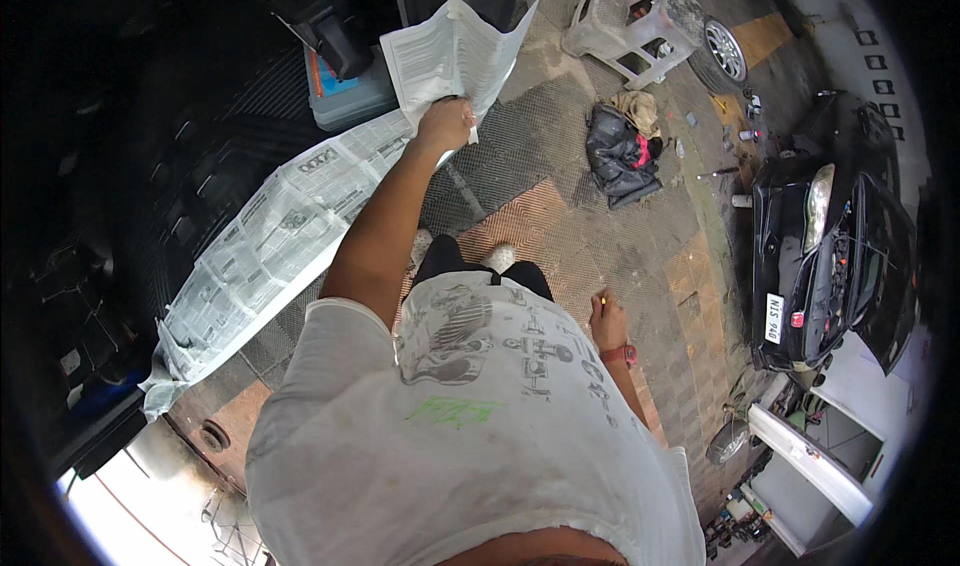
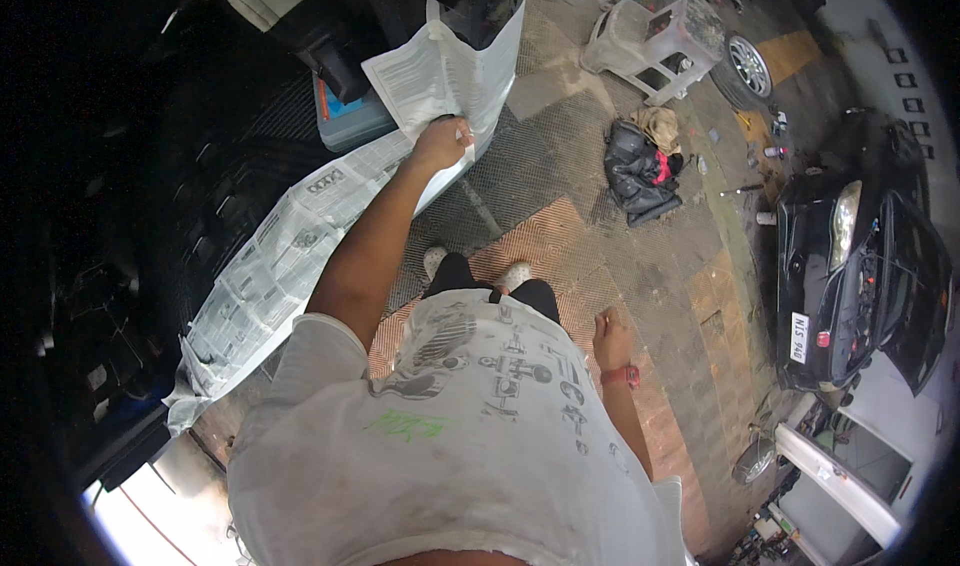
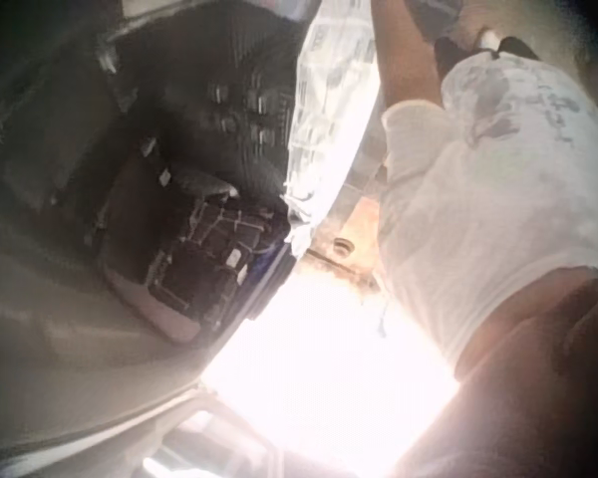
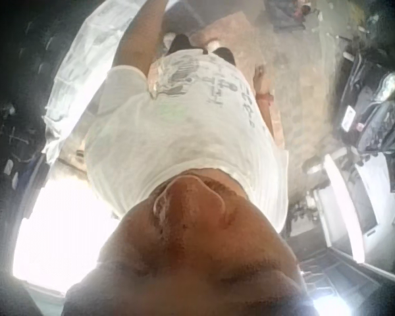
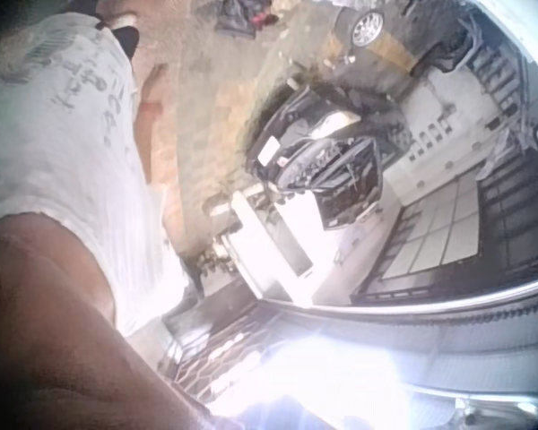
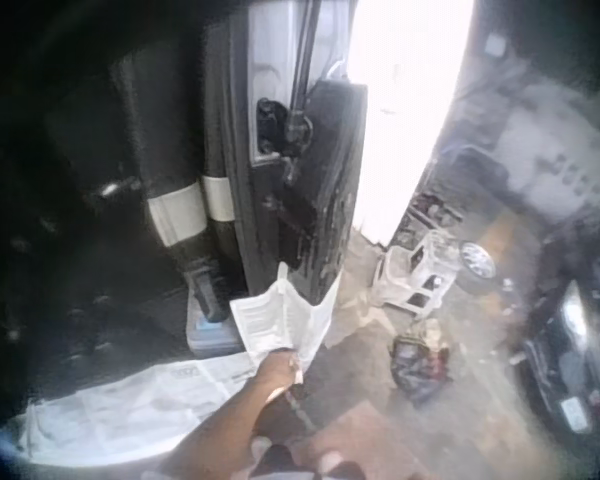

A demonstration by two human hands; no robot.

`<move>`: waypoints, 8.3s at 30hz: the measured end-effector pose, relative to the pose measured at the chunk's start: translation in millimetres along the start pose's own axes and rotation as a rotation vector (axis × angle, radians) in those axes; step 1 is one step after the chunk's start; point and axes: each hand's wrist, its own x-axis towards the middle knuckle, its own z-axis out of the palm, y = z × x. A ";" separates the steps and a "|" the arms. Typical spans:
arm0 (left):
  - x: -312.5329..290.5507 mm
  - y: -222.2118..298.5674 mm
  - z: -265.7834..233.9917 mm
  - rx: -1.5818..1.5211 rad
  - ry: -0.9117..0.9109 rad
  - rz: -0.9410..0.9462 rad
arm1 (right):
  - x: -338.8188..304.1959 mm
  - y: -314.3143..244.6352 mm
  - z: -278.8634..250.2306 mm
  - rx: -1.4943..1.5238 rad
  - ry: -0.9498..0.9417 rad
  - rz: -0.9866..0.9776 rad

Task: The person tapes newspaper sheets onto a car bumper and other body panels using masking tape. They smooth the paper, tear tape, and secure edges around the bumper and door area.

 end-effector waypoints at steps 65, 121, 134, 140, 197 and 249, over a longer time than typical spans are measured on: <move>-25.3 -128.1 0.6 -0.355 0.800 -0.019 | -92.6 22.4 46.3 0.099 0.017 0.418; -68.0 11.2 -13.4 -0.328 0.494 -0.075 | -45.5 106.4 114.8 0.288 -0.014 0.463; -16.5 5.2 22.0 -0.170 0.241 -0.251 | -37.5 221.9 109.9 0.274 -0.202 0.383; -16.8 -38.6 86.1 -0.440 -0.067 -0.579 | -93.9 307.3 153.5 0.464 -0.374 0.547; 319.2 307.0 -25.3 -0.062 0.789 -0.320 | 675.2 -133.1 -265.9 0.782 -0.215 -1.254; 20.2 505.8 554.0 -1.489 1.023 -2.453 | 968.7 -96.6 -57.2 -0.688 -0.997 -1.029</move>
